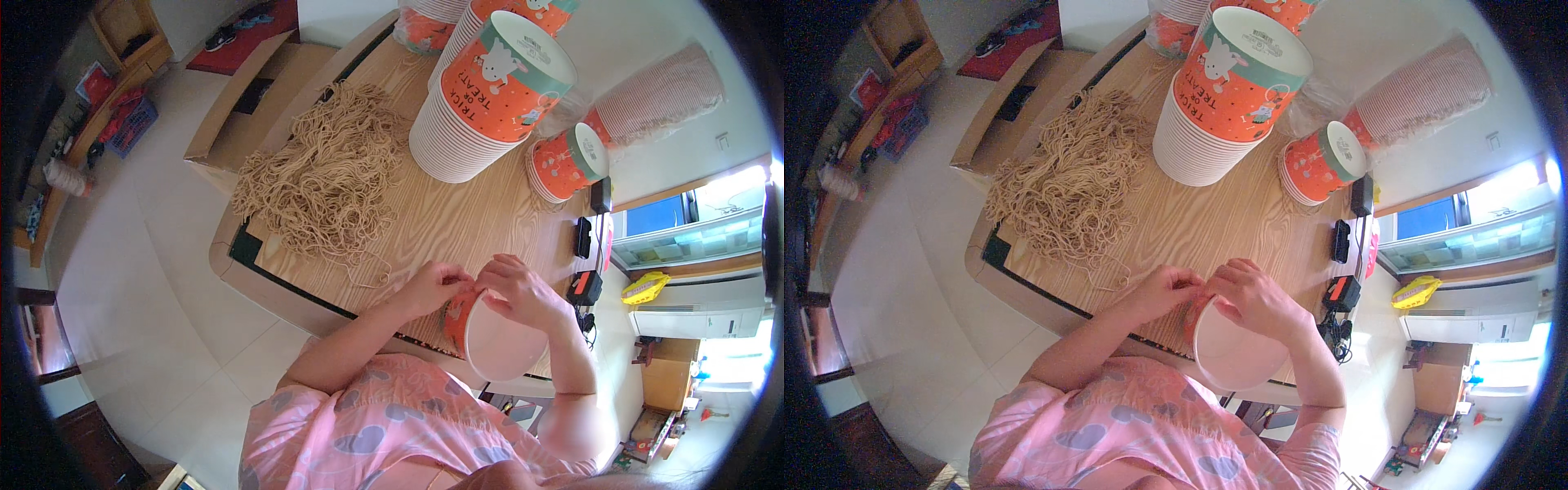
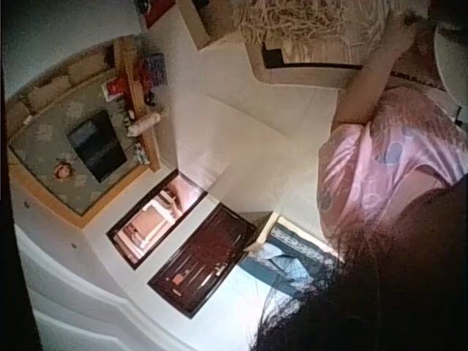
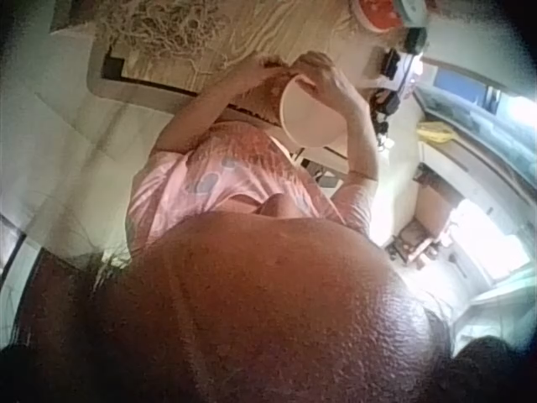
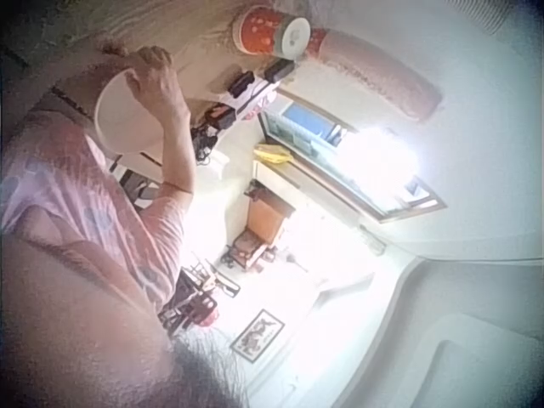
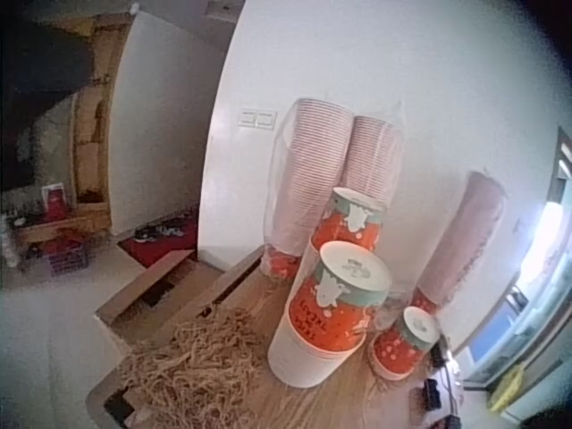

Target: Threading thin string handles into pre-punched holes in decorative paper buckets.

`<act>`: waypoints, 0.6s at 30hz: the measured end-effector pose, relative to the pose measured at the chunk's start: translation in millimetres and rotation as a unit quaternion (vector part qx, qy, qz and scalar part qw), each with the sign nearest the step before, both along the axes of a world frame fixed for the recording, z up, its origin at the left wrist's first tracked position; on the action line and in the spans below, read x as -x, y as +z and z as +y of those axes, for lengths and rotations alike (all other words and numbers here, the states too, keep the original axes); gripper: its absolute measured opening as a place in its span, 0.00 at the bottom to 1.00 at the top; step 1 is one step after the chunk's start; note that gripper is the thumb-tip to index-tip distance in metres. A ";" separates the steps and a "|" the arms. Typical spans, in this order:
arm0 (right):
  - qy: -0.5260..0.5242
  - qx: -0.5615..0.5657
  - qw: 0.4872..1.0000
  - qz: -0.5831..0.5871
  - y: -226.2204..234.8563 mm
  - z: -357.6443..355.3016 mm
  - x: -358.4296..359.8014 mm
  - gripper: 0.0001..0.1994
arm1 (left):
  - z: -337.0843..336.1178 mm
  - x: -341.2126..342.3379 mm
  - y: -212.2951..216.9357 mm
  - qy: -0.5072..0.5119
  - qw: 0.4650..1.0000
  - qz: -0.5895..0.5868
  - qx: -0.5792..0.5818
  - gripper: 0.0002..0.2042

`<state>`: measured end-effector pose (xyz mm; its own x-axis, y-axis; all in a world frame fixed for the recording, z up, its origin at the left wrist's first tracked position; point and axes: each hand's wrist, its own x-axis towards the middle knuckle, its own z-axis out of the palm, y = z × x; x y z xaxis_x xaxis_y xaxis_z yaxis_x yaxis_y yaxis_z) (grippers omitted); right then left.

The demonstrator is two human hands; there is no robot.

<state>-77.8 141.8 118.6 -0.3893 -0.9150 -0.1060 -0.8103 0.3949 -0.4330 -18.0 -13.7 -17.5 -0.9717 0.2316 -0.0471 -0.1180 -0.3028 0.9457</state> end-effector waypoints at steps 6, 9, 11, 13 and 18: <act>-0.007 0.000 1.000 -0.017 6.4 -1.8 1.8 0.10 | -13.9 0.7 14.2 0.010 0.996 -0.012 0.084 0.06; -0.006 -0.008 1.000 -0.028 8.8 -2.4 2.6 0.10 | -14.2 -1.8 11.4 0.015 0.995 -0.006 0.098 0.06; -0.009 -0.014 1.000 -0.024 7.5 -2.2 3.2 0.10 | -14.1 -4.0 11.7 0.017 0.994 -0.016 0.104 0.06; -0.010 -0.020 1.000 -0.020 7.3 -2.3 3.5 0.10 | -16.1 -4.9 14.6 0.019 0.993 -0.026 0.110 0.06; -0.062 0.024 0.996 -0.055 3.2 2.3 -1.0 0.10 | -15.7 -5.7 24.2 0.049 0.996 0.052 0.051 0.06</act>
<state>-76.8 144.1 121.8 -0.4882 -0.8655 -0.1126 -0.7027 0.4663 -0.5374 -12.3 -29.4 6.7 -0.9901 0.1355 0.0363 0.0072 -0.2093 0.9778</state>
